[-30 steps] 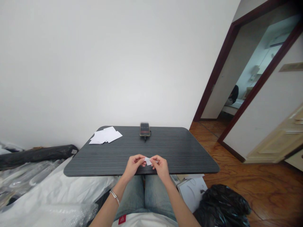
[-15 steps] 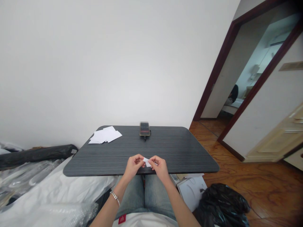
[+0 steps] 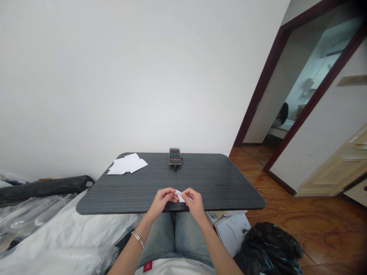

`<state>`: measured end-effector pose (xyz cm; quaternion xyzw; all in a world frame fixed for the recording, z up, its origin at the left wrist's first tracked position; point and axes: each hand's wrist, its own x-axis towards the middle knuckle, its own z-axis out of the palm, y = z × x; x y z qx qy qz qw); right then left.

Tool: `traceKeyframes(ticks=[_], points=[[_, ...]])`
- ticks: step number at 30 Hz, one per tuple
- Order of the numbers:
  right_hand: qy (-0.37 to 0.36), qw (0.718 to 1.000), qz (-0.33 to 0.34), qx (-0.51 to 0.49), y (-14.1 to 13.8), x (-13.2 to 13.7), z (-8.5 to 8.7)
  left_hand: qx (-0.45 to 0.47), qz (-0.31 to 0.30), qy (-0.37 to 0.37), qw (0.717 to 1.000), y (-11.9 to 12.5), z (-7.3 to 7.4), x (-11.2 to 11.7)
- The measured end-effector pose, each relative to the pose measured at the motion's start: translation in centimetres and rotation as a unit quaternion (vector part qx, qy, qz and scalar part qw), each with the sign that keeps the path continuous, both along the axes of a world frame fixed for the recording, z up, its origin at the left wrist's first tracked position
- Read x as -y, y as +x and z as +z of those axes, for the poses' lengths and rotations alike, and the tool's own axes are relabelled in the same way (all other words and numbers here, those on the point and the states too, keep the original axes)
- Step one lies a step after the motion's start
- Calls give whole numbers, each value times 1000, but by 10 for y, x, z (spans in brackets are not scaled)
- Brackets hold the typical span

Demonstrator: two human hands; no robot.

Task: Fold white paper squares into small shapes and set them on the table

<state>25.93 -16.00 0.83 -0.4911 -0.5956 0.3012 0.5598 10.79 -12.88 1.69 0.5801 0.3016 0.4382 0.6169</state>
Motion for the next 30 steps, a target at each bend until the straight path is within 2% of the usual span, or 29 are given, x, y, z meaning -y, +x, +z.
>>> traceKeyframes(ticks=[3,7,10,15,19,30], points=[[17,1000,-3,19,-1,1,0,-5,5,-1,1000,0,-2,-1],[46,998,-2,52,-4,1,-2,-41,45,39,997,2,-5,-1],[36,998,-3,50,-5,0,-4,-49,61,50,996,4,-4,0],[-21,1000,1,-17,-2,-3,-9,-15,85,35,996,4,1,0],[-24,997,-2,-71,-1,-4,-11,9,109,20,994,4,1,-1],[-8,999,-11,-47,-2,-2,-11,20,105,-20,994,4,-1,-3]])
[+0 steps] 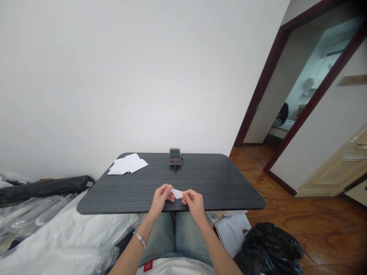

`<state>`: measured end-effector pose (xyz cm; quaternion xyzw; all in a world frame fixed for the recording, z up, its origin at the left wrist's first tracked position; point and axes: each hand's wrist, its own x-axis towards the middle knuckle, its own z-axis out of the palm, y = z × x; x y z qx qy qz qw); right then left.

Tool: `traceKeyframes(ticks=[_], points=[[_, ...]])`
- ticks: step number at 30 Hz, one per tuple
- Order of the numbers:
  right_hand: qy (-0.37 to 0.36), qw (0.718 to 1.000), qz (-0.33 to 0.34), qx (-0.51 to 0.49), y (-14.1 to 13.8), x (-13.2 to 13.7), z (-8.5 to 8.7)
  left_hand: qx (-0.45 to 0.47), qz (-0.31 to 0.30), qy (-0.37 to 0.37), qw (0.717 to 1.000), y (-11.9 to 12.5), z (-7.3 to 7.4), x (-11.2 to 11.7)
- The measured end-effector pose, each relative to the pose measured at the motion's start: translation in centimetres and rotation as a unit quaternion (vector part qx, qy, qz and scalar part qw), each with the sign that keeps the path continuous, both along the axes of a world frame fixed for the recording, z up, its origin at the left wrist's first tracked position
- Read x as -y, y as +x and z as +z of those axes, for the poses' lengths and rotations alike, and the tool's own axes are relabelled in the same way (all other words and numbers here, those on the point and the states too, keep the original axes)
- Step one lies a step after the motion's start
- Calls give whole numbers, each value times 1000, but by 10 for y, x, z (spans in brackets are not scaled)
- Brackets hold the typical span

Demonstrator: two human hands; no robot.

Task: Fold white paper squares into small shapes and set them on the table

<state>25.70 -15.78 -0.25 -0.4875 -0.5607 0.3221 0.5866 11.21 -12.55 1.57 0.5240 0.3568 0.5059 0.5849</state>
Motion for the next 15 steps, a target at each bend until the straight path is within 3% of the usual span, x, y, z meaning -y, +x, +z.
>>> traceKeyframes(ticks=[8,15], points=[[-5,999,-15,-41,-1,0,1,-30,1,41,999,0,-3,-2],[-29,994,-9,-105,1,-4,0,2,-21,9,1000,-1,-2,-3]])
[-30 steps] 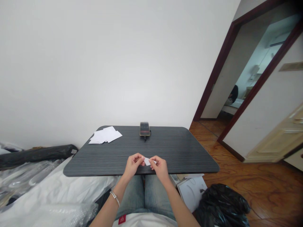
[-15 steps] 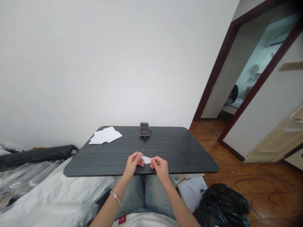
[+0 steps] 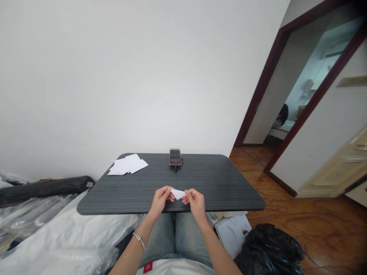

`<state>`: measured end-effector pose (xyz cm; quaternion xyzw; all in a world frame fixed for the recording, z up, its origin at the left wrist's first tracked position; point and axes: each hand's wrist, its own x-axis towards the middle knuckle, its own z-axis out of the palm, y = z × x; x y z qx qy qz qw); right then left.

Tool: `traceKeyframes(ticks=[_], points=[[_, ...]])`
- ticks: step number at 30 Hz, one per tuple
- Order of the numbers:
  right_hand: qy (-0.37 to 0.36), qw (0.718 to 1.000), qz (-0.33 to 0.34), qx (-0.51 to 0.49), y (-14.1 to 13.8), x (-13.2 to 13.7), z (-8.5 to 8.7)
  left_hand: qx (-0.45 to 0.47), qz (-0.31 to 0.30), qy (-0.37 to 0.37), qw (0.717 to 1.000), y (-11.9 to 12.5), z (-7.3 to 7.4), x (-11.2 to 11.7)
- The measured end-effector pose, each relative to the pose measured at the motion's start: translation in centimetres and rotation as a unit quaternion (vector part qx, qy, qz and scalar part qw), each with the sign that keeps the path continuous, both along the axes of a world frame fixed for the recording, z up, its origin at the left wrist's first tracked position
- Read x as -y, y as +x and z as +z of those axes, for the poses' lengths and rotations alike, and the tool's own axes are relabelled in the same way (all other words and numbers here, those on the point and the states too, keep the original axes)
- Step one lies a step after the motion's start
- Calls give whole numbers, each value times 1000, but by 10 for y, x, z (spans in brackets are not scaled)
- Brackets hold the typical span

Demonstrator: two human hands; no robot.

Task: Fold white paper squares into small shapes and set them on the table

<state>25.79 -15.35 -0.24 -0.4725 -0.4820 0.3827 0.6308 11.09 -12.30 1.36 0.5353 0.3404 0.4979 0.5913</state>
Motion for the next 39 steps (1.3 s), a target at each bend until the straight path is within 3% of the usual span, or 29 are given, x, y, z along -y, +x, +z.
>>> traceKeyframes(ticks=[3,6,10,14,17,21,28,39], points=[[-26,997,18,-65,3,-2,3,21,11,7,1000,-1,0,-1],[-46,993,39,-98,6,-4,7,-6,22,65,998,-2,-1,-1],[-65,992,65,-85,7,-4,10,-68,4,151,986,-3,2,2],[-71,991,89,-64,7,-5,8,-120,-11,187,975,-2,6,6],[-63,991,97,-65,7,-6,6,-118,8,179,977,-2,6,5],[-40,991,84,-100,8,-5,6,-105,35,110,988,-2,1,2],[-32,989,145,-24,8,-4,4,-85,32,66,994,-1,-3,-1],[-7,998,57,-24,3,-2,4,-66,-4,28,997,-1,-1,1]])
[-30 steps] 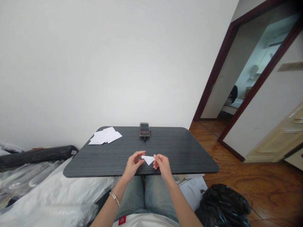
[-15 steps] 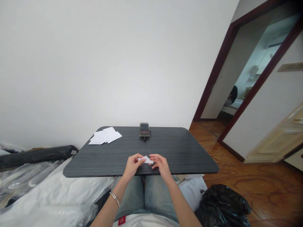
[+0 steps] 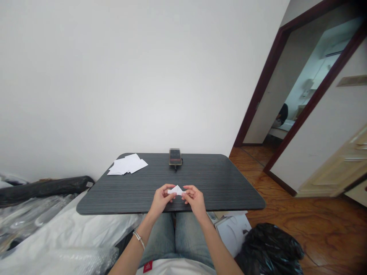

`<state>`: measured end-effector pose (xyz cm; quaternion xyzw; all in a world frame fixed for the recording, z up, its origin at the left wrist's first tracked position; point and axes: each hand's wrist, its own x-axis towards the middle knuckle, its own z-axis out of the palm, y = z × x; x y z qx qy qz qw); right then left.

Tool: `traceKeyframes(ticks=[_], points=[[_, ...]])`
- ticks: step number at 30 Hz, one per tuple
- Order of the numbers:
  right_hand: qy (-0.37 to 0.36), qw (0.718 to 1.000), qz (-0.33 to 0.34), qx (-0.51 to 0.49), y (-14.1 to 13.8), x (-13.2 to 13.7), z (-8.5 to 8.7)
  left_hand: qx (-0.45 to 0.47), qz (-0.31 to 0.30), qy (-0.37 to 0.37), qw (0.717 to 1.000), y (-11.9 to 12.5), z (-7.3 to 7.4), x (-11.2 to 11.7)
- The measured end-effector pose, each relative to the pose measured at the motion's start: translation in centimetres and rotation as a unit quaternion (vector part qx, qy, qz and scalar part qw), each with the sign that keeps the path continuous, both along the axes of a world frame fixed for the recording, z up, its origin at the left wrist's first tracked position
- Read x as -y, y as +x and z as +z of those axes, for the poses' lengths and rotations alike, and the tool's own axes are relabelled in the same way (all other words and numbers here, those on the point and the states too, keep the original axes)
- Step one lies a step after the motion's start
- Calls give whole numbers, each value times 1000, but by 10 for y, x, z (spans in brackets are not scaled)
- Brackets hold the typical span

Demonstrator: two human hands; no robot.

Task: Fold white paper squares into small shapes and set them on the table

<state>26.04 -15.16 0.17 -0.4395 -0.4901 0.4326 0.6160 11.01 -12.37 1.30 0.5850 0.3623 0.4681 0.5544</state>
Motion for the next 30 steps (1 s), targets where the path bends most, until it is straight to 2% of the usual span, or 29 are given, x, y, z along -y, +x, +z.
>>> traceKeyframes(ticks=[5,8,15,22,30], points=[[5,999,-47,27,-3,3,-2,7,14,1,1000,0,-2,-2],[4,999,-42,32,-4,3,-2,-2,10,9,1000,1,-2,-1],[-7,999,13,-38,3,-1,1,11,6,8,1000,0,3,1],[-54,988,144,-27,12,-3,2,15,-19,4,1000,-1,2,0],[-69,985,159,-6,13,-2,6,5,-15,3,1000,-2,-1,-1]])
